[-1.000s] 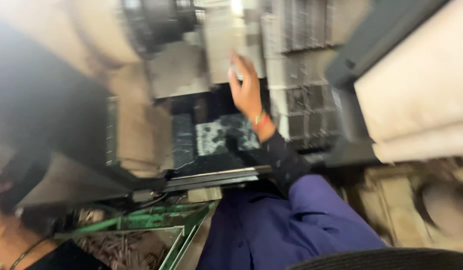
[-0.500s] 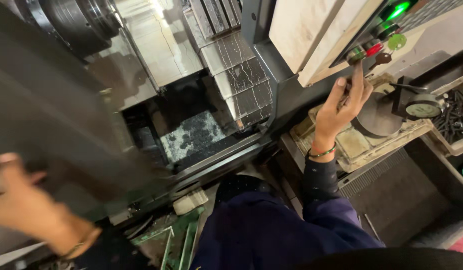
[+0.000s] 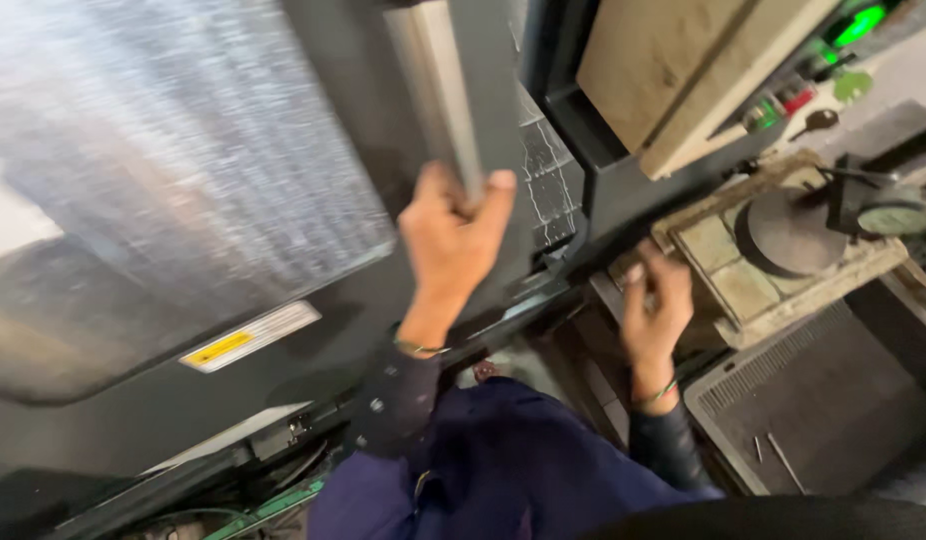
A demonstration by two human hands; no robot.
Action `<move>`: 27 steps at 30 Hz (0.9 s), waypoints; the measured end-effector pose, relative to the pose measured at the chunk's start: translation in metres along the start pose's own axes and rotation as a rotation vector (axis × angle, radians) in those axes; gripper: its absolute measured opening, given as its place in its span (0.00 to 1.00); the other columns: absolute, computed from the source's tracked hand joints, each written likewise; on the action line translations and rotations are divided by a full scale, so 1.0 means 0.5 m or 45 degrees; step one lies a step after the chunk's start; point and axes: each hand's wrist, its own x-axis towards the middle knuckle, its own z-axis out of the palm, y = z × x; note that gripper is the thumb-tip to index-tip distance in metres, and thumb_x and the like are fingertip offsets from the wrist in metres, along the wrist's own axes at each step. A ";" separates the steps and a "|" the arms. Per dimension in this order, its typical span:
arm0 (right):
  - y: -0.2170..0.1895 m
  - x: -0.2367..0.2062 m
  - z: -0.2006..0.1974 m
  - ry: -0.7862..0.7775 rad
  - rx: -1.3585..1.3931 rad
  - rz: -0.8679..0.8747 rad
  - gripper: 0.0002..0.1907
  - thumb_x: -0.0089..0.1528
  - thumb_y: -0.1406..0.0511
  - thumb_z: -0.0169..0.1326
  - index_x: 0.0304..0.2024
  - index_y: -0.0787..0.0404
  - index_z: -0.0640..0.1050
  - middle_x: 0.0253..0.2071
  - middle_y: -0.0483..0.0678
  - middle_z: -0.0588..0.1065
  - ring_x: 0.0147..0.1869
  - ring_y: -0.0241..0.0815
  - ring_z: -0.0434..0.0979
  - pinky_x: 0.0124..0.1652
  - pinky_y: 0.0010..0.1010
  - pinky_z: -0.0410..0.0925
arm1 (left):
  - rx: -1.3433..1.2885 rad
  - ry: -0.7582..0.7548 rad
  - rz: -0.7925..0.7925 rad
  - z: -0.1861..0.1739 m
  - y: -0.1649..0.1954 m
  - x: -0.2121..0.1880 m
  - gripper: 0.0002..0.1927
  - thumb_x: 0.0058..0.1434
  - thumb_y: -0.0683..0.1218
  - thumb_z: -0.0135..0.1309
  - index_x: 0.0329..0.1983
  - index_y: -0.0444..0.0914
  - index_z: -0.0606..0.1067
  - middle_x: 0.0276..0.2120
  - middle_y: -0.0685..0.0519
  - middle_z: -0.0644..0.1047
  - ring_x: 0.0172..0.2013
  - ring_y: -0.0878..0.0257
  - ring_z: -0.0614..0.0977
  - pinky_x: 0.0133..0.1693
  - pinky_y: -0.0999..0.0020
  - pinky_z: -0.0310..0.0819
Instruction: The person measures metal pins using a digital caliper, then places them into a machine. They retrieve a pin from the machine, measure it again, and repeat the process. The person also uses a dial indicator to check dimensions.
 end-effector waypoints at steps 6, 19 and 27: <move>-0.005 -0.104 0.069 -0.398 0.091 0.229 0.14 0.67 0.67 0.57 0.55 0.58 0.81 0.40 0.52 0.79 0.37 0.42 0.76 0.41 0.30 0.70 | -0.214 -0.053 0.196 0.162 0.040 0.036 0.18 0.61 0.51 0.64 0.32 0.35 0.68 0.22 0.48 0.70 0.25 0.55 0.73 0.29 0.63 0.71; 0.111 -0.026 0.204 -0.904 0.505 -0.384 0.08 0.59 0.68 0.62 0.41 0.62 0.81 0.35 0.54 0.81 0.38 0.52 0.83 0.41 0.37 0.74 | -0.379 -0.132 0.197 0.178 0.023 0.048 0.18 0.62 0.50 0.64 0.27 0.37 0.68 0.18 0.51 0.67 0.19 0.60 0.71 0.26 0.63 0.66; 0.172 -0.162 0.328 -1.546 0.659 -0.228 0.26 0.52 0.66 0.61 0.54 0.61 0.77 0.46 0.54 0.80 0.42 0.55 0.82 0.44 0.44 0.74 | -0.198 0.055 0.533 0.169 0.017 0.045 0.20 0.60 0.51 0.65 0.39 0.32 0.72 0.27 0.47 0.71 0.25 0.56 0.75 0.31 0.62 0.69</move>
